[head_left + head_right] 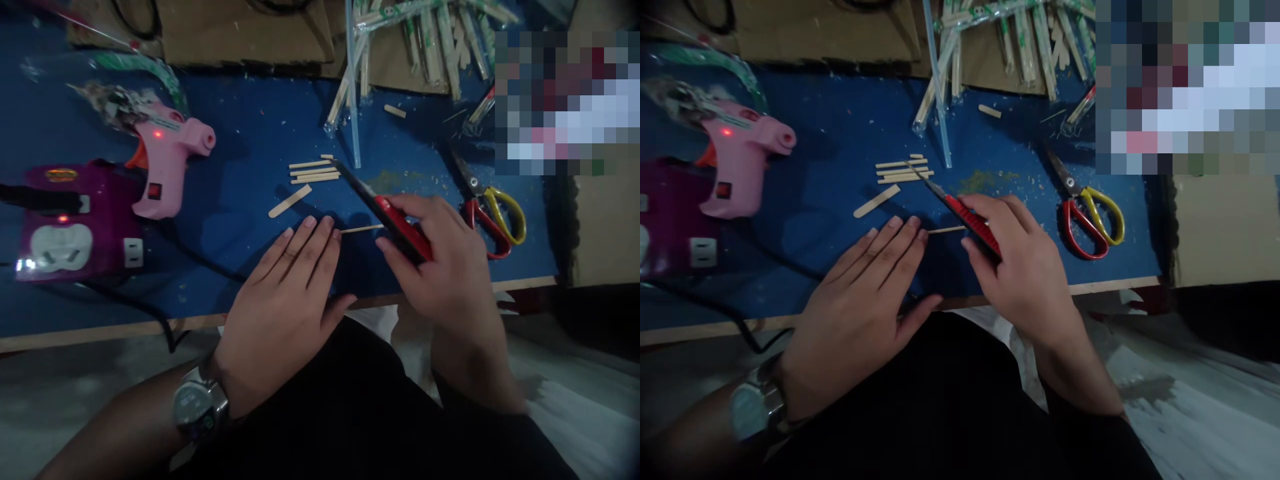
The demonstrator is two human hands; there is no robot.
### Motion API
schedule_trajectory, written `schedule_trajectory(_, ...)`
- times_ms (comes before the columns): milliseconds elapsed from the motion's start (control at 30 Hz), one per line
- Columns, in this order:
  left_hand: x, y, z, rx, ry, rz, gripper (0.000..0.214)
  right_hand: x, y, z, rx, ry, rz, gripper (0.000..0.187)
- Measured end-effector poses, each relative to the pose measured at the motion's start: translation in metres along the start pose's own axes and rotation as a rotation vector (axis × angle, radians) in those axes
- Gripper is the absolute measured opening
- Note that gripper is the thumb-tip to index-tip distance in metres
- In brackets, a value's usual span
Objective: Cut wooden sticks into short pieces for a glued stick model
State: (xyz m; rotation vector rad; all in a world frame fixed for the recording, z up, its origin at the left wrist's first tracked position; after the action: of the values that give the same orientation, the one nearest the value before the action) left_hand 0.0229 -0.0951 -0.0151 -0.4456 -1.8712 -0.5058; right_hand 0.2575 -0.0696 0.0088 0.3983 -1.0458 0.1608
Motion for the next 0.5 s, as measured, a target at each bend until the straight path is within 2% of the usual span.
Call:
schedule_trajectory(100, 0.002, 0.001, 0.001, -0.002, -0.002, 0.007, 0.071, 0.011, -0.019, 0.005, -0.071, 0.026, -0.001, 0.062)
schedule_trajectory(233, 0.005, 0.003, 0.004, -0.004, -0.023, 0.005, 0.075, 0.024, -0.042, 0.011, -0.253, 0.051, 0.115, 0.070)
schedule_trajectory(500, 0.007, 0.007, 0.009, 0.030, -0.122, 0.032, 0.078, 0.030, -0.052, 0.009, -0.273, -0.002, 0.232, 0.068)
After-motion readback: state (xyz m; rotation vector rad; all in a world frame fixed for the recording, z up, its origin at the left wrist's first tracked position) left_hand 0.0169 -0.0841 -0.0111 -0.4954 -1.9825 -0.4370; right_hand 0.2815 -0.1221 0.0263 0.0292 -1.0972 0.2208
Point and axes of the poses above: each hand's wrist, its own y-axis towards the middle knuckle, its own x-axis out of the back of the hand, z = x × y, the point moved 1 cm from there along y, towards the middle knuckle, and after that the axes turned 4 degrees about x, right-handed, at the moved point
